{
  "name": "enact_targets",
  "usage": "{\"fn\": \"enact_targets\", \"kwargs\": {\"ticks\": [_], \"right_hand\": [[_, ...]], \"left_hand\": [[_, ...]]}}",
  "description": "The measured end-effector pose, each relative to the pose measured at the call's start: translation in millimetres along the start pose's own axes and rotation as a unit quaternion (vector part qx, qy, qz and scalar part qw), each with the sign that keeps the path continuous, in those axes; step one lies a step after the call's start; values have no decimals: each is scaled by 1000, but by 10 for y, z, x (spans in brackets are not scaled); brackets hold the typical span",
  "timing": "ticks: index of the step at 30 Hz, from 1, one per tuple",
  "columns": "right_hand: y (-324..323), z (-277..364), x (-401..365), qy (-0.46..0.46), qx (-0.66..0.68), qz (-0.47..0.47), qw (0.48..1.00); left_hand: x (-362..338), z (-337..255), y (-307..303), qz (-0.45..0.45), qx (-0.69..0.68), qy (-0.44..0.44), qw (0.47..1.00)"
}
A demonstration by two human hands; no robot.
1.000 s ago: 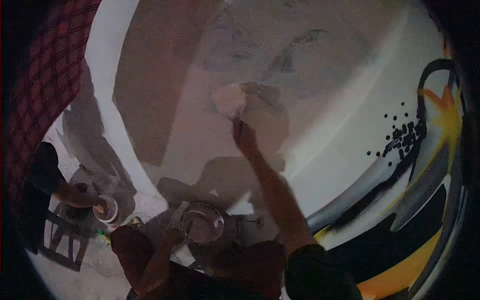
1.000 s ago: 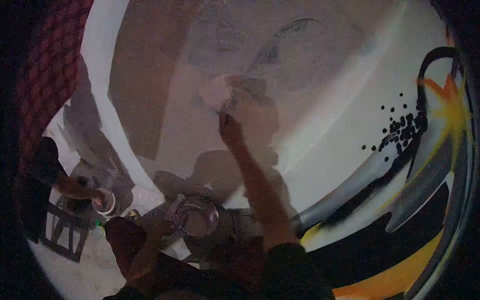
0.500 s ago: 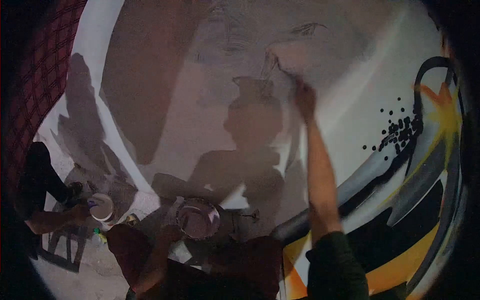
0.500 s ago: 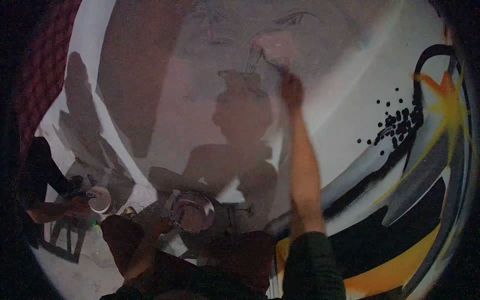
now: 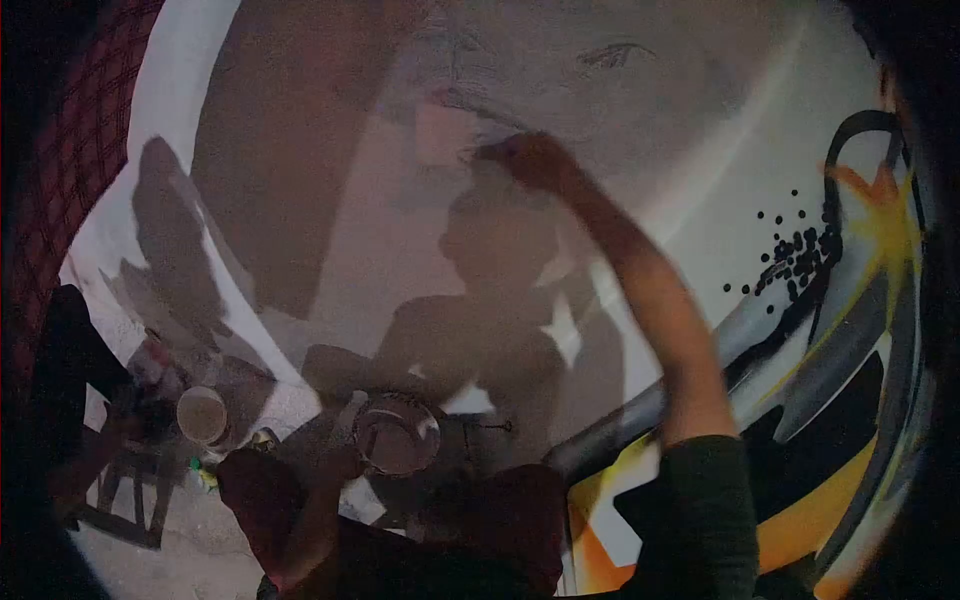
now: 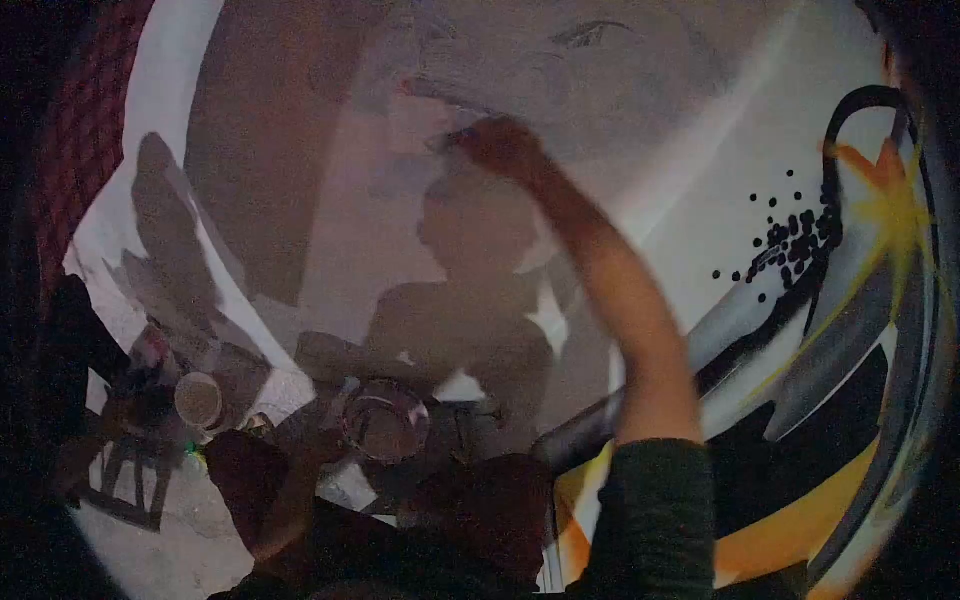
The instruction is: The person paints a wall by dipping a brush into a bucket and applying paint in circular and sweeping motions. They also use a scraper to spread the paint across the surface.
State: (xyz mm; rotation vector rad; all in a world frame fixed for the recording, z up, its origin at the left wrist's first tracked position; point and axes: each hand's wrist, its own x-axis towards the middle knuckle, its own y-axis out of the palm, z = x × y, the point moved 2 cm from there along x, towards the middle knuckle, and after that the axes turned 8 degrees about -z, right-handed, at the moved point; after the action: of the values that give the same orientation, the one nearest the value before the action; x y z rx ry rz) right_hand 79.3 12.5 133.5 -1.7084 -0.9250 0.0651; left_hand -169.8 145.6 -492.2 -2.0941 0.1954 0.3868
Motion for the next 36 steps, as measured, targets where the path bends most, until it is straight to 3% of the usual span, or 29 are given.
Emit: {"fn": "enact_targets", "kwargs": {"ticks": [1,3,5,7,9,11,13,16,18,20,23,25,27,29,30,31,32,33,35,36], "right_hand": [[-270,-87,-48,34,-120,10,992],[-376,-744,274,-66,-211,-18,975],[-863,-1078,205,-70,-186,-111,974],[-847,-1796,248,-105,-256,-320,906],[-518,-2045,103,96,-1,-328,940],[93,-2130,113,142,201,-324,913],[449,-1680,156,64,123,-393,909],[692,-431,93,189,189,-300,916],[774,-298,34,226,300,-129,918],[806,-313,-32,90,120,-75,986],[99,-596,-145,-5,-8,39,999],[-423,-869,-164,-69,-165,-13,984],[-998,-1066,-247,42,-185,-58,980],[-1007,-2002,-50,-24,-129,-216,968],[-1080,-2002,-242,128,5,-239,962],[-1136,-1985,-472,276,137,-254,917],[-776,-2218,-534,361,353,-298,810],[-348,-2445,-568,420,546,-323,649],[-2,-2085,-672,438,621,-337,555],[196,-1964,-650,409,624,-336,575]], "left_hand": [[0,-5,2,-1,3,2,1000],[-8,14,29,2,0,1,1000],[20,-12,13,3,-1,4,1000],[31,8,27,6,-3,2,1000],[36,8,9,5,-6,4,1000],[66,-7,-19,2,-6,8,1000],[142,-58,-80,-4,-8,12,1000],[243,-91,-168,-14,-8,13,1000],[235,-85,-210,-16,-3,13,1000],[155,-38,-205,-12,-2,12,1000],[14,47,-145,-2,11,5,1000],[-37,102,-81,8,16,2,1000],[-77,135,-50,13,21,0,1000],[-101,153,-7,18,22,-3,1000],[-106,168,-4,22,20,-5,1000],[-104,150,-11,24,19,-4,1000],[-100,132,-21,24,17,-3,1000],[-71,110,-32,24,15,0,1000],[-73,99,-26,26,18,2,1000],[-71,91,-35,27,17,2,999]]}}
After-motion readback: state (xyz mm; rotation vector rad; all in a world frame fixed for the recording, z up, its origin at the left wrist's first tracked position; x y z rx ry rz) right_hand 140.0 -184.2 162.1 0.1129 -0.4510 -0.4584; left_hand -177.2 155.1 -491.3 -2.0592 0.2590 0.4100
